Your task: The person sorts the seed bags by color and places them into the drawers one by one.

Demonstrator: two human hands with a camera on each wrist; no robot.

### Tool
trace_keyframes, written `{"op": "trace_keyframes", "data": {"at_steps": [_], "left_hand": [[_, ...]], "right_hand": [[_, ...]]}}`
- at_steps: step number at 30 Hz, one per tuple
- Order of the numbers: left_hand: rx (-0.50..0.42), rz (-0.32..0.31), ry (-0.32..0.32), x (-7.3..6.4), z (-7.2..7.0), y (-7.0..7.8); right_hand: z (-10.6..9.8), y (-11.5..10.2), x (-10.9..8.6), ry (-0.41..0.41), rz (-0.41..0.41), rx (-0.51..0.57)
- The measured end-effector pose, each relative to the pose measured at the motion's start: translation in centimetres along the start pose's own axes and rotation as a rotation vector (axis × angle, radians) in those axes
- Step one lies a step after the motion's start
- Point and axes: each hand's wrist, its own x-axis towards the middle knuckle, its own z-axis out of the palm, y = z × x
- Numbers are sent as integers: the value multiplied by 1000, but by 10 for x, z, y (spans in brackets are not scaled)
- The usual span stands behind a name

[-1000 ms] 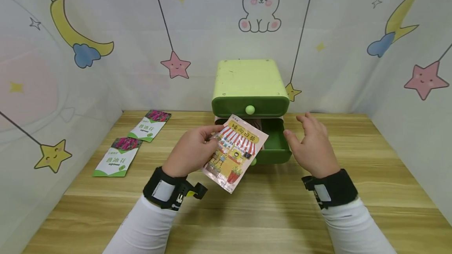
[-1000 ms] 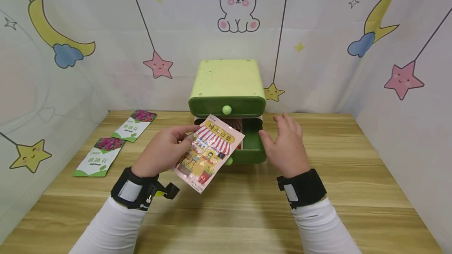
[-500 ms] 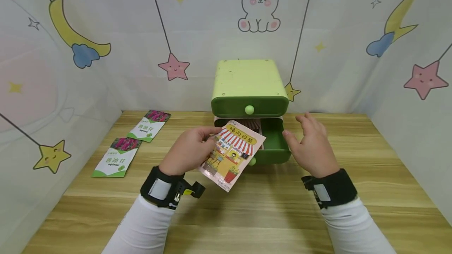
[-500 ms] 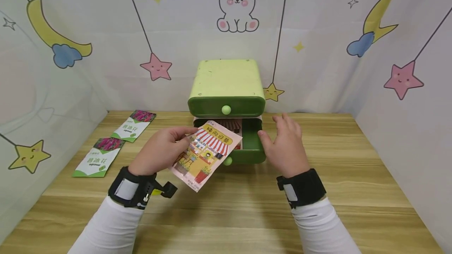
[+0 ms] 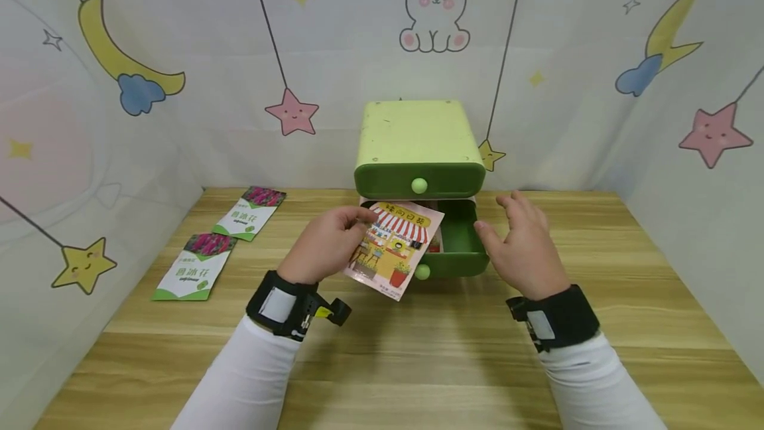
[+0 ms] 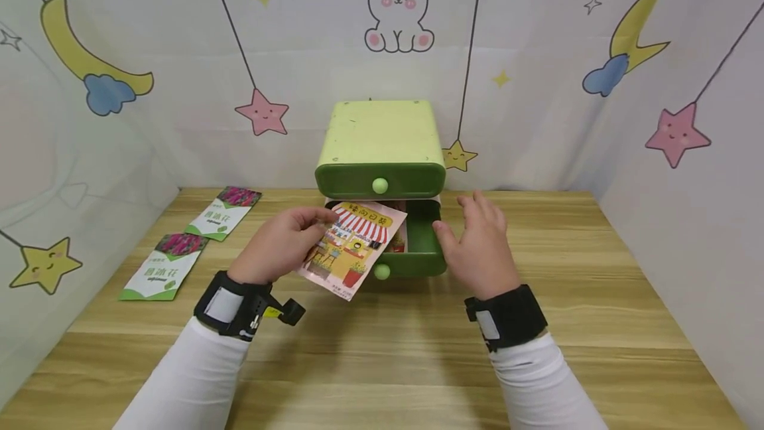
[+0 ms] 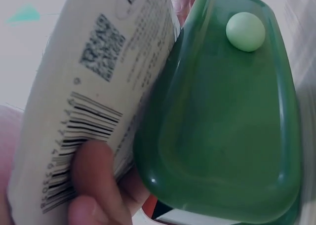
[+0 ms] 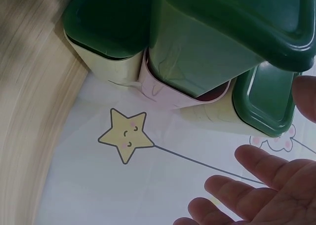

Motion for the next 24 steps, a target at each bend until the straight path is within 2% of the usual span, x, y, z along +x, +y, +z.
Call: {"op": "trace_keyframes", "data": {"at_steps": [7, 11, 19, 24], "left_hand": [[-25, -37, -22, 9, 1, 1], [-41, -33, -27, 11, 1, 2], [2, -9, -48, 16, 3, 2], [-2, -15, -57, 18, 4, 1]], "right_hand": [[0, 1, -1, 7, -6, -5], [0, 0, -1, -1, 1, -7], [0, 1, -2, -12, -4, -13], [0, 0, -2, -14, 2, -17]]}}
